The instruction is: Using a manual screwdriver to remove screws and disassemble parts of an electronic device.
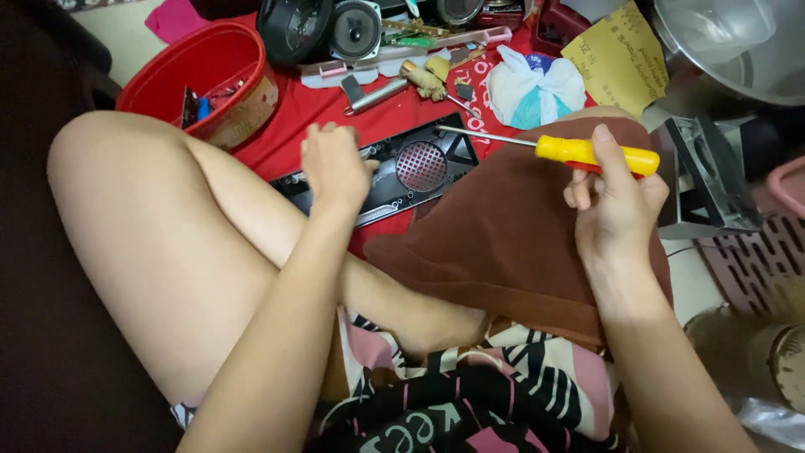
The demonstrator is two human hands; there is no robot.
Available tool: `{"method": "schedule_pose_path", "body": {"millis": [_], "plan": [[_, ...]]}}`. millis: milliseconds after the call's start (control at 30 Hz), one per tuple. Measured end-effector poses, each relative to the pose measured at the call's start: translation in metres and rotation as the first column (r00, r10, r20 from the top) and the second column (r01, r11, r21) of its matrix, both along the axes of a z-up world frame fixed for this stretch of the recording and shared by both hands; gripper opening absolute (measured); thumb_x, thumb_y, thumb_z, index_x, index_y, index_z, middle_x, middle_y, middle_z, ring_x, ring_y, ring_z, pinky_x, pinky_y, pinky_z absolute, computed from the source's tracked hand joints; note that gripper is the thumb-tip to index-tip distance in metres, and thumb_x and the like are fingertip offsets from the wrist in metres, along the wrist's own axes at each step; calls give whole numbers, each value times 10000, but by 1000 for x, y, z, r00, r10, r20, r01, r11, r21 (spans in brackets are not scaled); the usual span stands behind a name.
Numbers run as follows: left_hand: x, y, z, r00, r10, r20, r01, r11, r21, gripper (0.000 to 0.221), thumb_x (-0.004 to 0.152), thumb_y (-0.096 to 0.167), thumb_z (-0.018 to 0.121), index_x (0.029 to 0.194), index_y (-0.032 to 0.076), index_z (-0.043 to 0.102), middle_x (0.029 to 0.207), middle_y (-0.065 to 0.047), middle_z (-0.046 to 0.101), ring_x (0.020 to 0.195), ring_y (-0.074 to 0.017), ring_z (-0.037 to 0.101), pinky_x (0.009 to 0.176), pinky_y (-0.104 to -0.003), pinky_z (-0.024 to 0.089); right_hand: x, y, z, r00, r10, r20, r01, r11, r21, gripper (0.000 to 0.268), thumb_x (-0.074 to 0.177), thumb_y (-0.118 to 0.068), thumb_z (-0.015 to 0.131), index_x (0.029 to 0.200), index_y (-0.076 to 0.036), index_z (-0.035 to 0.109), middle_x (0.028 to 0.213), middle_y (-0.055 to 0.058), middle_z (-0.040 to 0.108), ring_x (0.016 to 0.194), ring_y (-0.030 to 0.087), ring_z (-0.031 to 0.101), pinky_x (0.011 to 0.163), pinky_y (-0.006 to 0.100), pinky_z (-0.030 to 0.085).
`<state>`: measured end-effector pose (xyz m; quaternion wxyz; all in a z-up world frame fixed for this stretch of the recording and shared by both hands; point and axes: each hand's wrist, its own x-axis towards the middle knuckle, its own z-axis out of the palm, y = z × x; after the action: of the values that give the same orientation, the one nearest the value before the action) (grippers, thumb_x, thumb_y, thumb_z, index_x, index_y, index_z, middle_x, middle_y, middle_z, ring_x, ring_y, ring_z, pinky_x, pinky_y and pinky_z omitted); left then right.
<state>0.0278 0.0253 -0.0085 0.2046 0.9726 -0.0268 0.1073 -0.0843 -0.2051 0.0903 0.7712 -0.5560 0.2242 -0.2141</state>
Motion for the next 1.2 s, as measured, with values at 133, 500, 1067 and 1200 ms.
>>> {"method": "schedule_pose_path", "body": {"millis": [133, 500, 1067, 1200], "plan": [[9, -4, -16, 995, -34, 93, 40, 997, -66, 203, 524, 106, 766, 666, 38, 637, 739, -112, 595, 723, -295, 533, 717, -390, 416, 18, 22, -6, 997, 54, 54, -51, 997, -53, 143, 837, -155, 625, 879, -31, 566, 633, 15, 501, 479, 53, 440, 373, 136, 296], [13, 2, -20, 981, 53, -189, -65, 996, -59, 117, 673, 258, 747, 765, 227, 681, 732, -22, 579, 794, -250, 614, 744, -366, 496, 35, 100, 12, 925, 350, 148, -95, 590, -802, 138, 792, -43, 770, 834, -9, 643, 606, 100, 541, 565, 86, 447, 514, 246, 408], [21, -6, -41, 982, 95, -162, -103, 994, -46, 238, 666, 421, 730, 733, 215, 632, 789, 0, 559, 895, -220, 554, 798, -333, 427, 44, 114, 20, 880, 450, 153, -45, 399, -916, 154, 804, -24, 755, 793, 22, 609, 594, 155, 575, 502, 183, 536, 464, 267, 406], [20, -5, -37, 979, 106, -176, -118, 991, -61, 266, 678, 423, 730, 763, 193, 626, 819, 6, 568, 935, -203, 536, 828, -322, 408, 44, 116, 22, 874, 465, 141, -54, 382, -923, 156, 803, -21, 753, 791, 28, 605, 605, 165, 587, 489, 210, 550, 454, 273, 415]]}}
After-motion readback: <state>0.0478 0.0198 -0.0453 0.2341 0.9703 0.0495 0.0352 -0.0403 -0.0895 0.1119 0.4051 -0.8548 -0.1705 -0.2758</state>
